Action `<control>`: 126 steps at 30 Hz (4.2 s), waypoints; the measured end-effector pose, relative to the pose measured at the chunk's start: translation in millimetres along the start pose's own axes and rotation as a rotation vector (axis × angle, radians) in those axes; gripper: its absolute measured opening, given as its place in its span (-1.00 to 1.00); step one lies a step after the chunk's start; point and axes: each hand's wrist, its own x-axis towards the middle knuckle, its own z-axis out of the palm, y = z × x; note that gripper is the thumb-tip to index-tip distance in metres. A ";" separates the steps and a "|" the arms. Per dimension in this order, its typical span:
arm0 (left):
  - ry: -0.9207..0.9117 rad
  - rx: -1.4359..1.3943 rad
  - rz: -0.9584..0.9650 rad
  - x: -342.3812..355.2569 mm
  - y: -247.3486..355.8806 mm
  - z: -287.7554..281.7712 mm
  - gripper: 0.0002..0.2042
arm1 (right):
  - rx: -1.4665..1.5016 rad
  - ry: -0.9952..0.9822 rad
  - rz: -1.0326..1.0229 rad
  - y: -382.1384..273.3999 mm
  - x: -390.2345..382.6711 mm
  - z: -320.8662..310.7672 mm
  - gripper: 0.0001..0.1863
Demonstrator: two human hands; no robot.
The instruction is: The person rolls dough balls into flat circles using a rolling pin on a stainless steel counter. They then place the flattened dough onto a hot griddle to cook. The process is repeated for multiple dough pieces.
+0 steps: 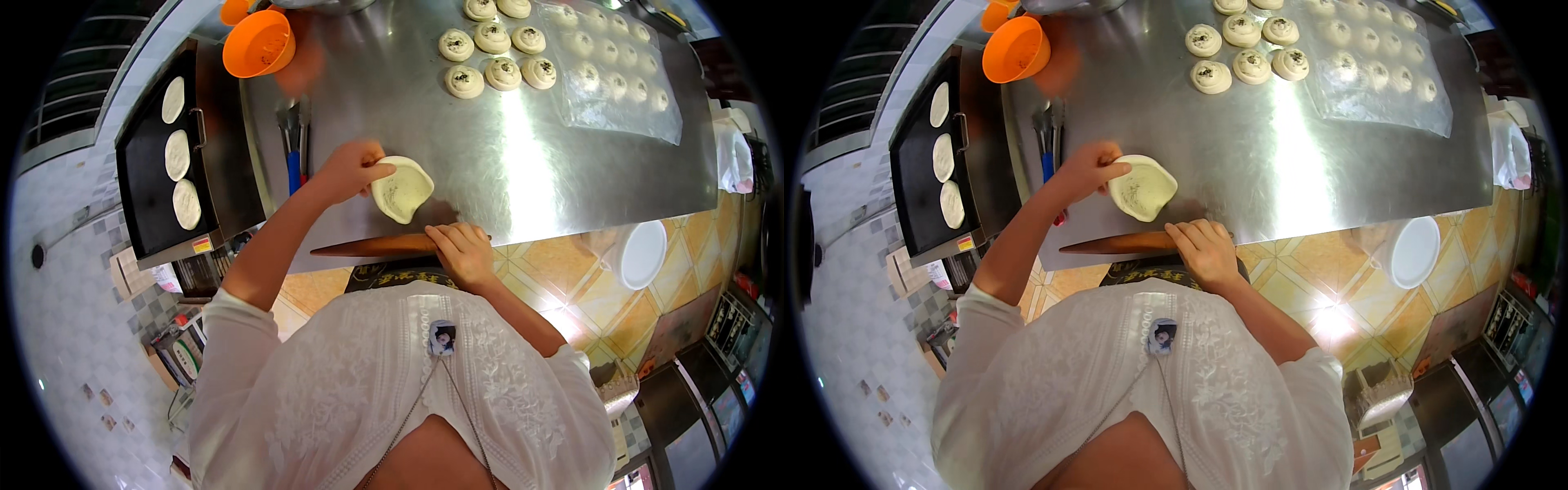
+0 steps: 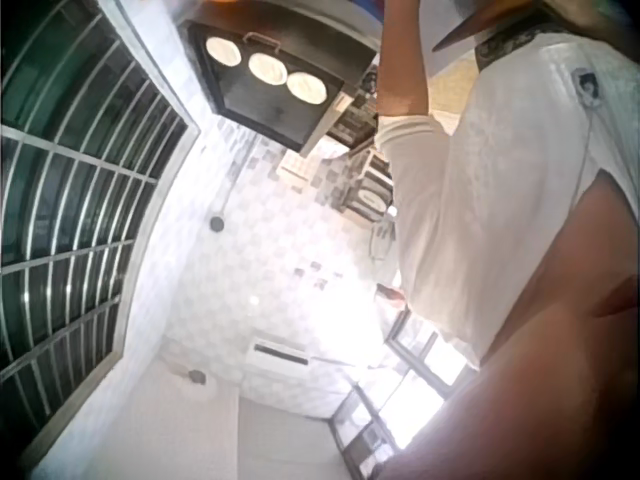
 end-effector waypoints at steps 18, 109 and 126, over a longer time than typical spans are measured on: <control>0.946 0.623 0.264 107.9 -75.7 -5.3 -0.27 | -0.444 0.095 0.310 99.6 144.0 58.3 -0.22; 0.393 0.799 0.509 25.4 -128.2 36.5 -0.21 | -0.426 -0.135 0.517 15.2 6.8 69.0 -0.26; 0.482 0.807 0.591 84.7 -105.3 3.8 -0.26 | -0.417 0.030 0.632 52.7 49.7 59.3 -0.27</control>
